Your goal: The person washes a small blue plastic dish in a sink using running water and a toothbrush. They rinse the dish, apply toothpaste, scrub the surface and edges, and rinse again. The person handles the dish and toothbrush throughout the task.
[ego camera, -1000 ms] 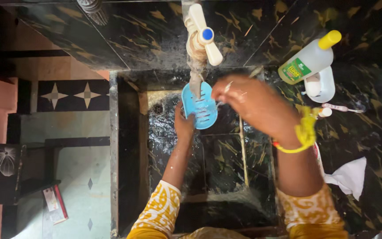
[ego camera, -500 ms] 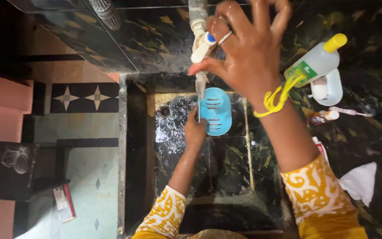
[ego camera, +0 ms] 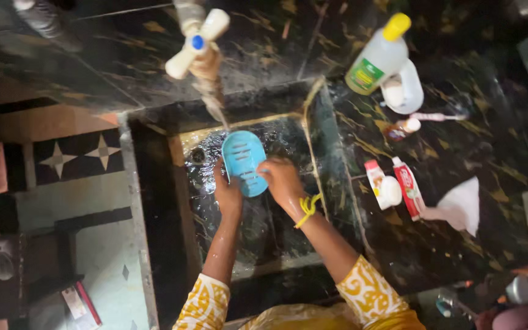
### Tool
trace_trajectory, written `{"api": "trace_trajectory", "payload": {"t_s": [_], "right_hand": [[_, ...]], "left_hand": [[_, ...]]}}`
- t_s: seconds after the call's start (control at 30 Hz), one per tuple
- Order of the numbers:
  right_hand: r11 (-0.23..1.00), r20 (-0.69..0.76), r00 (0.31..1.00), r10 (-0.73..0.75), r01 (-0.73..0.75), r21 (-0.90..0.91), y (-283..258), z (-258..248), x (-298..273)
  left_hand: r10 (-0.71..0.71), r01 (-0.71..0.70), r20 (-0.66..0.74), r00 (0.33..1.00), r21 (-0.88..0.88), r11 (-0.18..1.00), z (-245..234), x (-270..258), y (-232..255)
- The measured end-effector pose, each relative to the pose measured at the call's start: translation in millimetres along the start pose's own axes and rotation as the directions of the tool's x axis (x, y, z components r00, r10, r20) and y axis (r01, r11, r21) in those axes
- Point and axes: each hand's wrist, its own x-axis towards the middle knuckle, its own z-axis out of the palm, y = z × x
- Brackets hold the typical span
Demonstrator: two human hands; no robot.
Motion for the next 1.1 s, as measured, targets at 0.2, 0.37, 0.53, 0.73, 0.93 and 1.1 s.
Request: {"api": "trace_trajectory", "payload": {"t_s": [0.2,0.37,0.53,0.73,0.93,1.1], "right_hand": [[0.998,0.022,0.998,-0.052,0.052,0.023,38,-77,-47],[1.0,0.05,0.999,0.002,-0.001,-0.022,34,-141,-77],[0.987,-0.006,0.993,0.115,-0.115,-0.113,70,-195,-109],[0.923,-0.128,0.951,0.281,-0.304,-0.235,140,-268,-153],[0.789,-0.324,0.867,0.378,-0.485,-0.377,221,-338,-186],[0.527,-0.486,0.845,0.224,-0.524,-0.669,312,-400,-204]], "left_hand": [[-0.12,0.095,0.202,0.972,0.128,0.987,17,-74,24],[-0.012,0.01,0.431,0.902,0.007,1.0,58,-150,55],[0.092,-0.121,0.504,0.859,0.025,0.992,106,-190,50],[0.063,0.013,0.637,0.768,-0.114,0.993,166,-238,52],[0.104,0.044,0.707,0.7,-0.188,0.981,232,-267,84],[-0.054,0.12,0.721,0.691,-0.041,0.992,255,-277,123]]}}
